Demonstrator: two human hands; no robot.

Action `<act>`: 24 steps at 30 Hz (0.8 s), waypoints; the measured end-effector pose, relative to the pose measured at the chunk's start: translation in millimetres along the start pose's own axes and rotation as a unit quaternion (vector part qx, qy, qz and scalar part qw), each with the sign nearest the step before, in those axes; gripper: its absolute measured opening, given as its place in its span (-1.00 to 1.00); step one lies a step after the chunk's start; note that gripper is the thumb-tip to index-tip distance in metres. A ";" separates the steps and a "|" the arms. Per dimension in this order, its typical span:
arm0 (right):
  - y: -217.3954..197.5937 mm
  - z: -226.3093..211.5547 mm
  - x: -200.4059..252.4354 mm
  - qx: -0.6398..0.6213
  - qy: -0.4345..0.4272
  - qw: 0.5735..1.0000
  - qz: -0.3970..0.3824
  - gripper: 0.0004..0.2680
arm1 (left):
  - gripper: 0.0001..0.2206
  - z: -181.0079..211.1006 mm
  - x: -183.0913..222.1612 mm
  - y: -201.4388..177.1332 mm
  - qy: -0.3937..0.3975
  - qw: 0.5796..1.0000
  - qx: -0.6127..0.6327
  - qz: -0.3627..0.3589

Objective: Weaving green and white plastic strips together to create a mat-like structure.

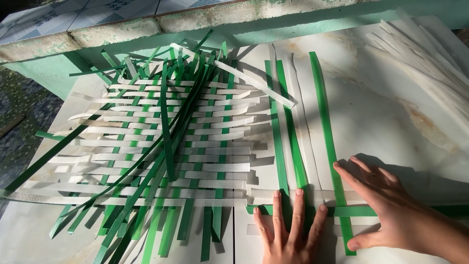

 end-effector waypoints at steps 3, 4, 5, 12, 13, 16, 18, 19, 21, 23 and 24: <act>-0.4 -19.6 -6.7 0.034 -0.127 0.991 0.022 0.19 | -0.57 2.1 -2.0 4.6 -0.039 0.997 -0.002 0.062; -4.9 -27.3 -4.3 0.035 -0.129 0.991 0.028 0.19 | -0.57 2.6 -0.8 5.5 -0.037 0.997 -0.004 0.068; -5.0 -29.3 -2.8 0.003 -0.079 0.997 -0.011 0.15 | -0.58 2.6 0.5 7.9 -0.043 0.997 0.015 0.056; 0.4 -20.4 -18.4 0.007 -0.086 0.995 -0.054 0.06 | -0.59 9.2 16.7 53.1 -0.064 0.993 0.000 0.102; -0.4 -19.6 -20.0 0.008 -0.087 0.995 -0.052 0.06 | -0.59 8.9 13.6 50.6 -0.064 0.993 -0.001 0.103; -3.5 -23.1 -20.2 0.031 -0.088 0.994 -0.052 -0.03 | -0.53 9.6 9.5 42.4 -0.065 0.992 -0.009 0.108; -6.8 -26.2 -17.0 0.050 -0.053 0.994 -0.078 0.09 | -0.61 10.4 10.0 42.8 -0.089 0.991 0.031 0.091; -4.0 -23.1 -19.5 0.051 -0.055 0.994 -0.081 0.09 | -0.61 6.9 9.7 38.4 -0.091 0.991 0.029 0.089; -1.0 -15.2 -25.3 0.108 -0.040 0.992 -0.041 0.08 | -0.53 5.2 9.4 31.7 -0.044 0.997 0.025 0.060; -2.5 -18.2 -22.7 0.097 -0.028 0.994 -0.039 0.09 | -0.50 5.4 6.0 20.8 -0.050 0.997 0.039 0.037; -4.4 -19.4 -21.6 0.085 -0.013 0.996 -0.033 0.11 | -0.46 5.0 3.9 16.2 -0.055 0.997 0.056 0.018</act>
Point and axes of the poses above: each hand's wrist, its own x-axis away from the middle knuckle, its own y-axis out of the palm, z = x × y, the point moved 5 cm from there along -x, towards the middle knuckle, and after that the axes turned 5 degrees about -z, right-handed, at the moved point
